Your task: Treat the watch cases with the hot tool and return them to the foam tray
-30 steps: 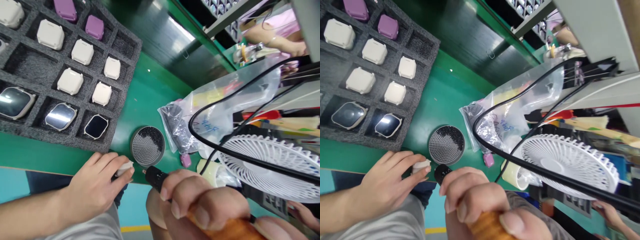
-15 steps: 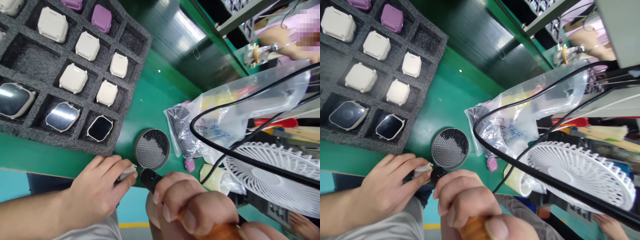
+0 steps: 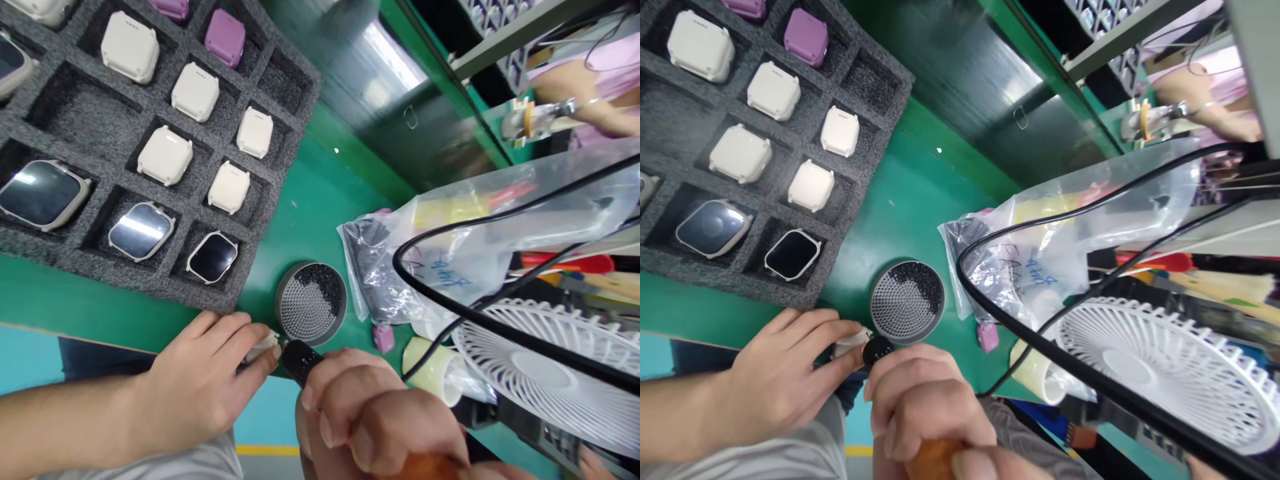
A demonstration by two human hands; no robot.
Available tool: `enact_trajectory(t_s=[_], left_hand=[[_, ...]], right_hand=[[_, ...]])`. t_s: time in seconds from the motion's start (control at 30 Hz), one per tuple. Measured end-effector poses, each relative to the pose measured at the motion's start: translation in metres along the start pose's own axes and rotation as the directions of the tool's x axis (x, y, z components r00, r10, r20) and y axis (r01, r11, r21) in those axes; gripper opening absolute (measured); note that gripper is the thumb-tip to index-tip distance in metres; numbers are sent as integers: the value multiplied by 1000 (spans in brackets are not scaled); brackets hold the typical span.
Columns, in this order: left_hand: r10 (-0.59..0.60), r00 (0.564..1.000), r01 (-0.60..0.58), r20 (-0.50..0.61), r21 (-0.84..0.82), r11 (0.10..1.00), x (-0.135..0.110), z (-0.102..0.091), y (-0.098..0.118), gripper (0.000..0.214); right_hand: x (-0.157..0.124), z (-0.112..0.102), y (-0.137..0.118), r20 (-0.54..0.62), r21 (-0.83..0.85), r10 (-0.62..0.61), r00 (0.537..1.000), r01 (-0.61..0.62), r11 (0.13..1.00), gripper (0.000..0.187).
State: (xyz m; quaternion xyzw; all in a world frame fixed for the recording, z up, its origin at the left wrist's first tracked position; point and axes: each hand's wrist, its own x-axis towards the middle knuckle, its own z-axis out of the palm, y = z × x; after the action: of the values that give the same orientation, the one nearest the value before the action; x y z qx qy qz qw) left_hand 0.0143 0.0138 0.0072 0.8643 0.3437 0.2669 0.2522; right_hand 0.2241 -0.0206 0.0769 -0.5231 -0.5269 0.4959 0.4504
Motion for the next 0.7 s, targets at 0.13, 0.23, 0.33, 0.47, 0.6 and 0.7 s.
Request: enact_trajectory(t_s=[0.13,0.23,0.33,0.47,0.6,0.7], left_hand=[[9,1000,-9,7,8,1000,0,0,-1,24],[10,1000,-10,14,7,1000,1,0,-1,25],[11,1000,-11,4,6,1000,2,-1,0,22],[22,1000,-22,-14,38,999,2,-2,2,20],[11,1000,-10,-5,132,991,0,-3,3,29],[68,996,-74,55,115,991,-4,-3,1,35]], right_hand=[[22,-29,-13,224,-88,72,972,-53,995,36],[40,-27,-21,343,-88,-1,939,34,996,38],[46,-1,-20,256,-53,-64,965,80,995,39],[38,33,-17,-263,34,-222,939,239,970,28],[35,31,-19,-454,-28,-339,824,367,930,20],[34,23,-19,-528,-23,-317,788,359,933,27]])
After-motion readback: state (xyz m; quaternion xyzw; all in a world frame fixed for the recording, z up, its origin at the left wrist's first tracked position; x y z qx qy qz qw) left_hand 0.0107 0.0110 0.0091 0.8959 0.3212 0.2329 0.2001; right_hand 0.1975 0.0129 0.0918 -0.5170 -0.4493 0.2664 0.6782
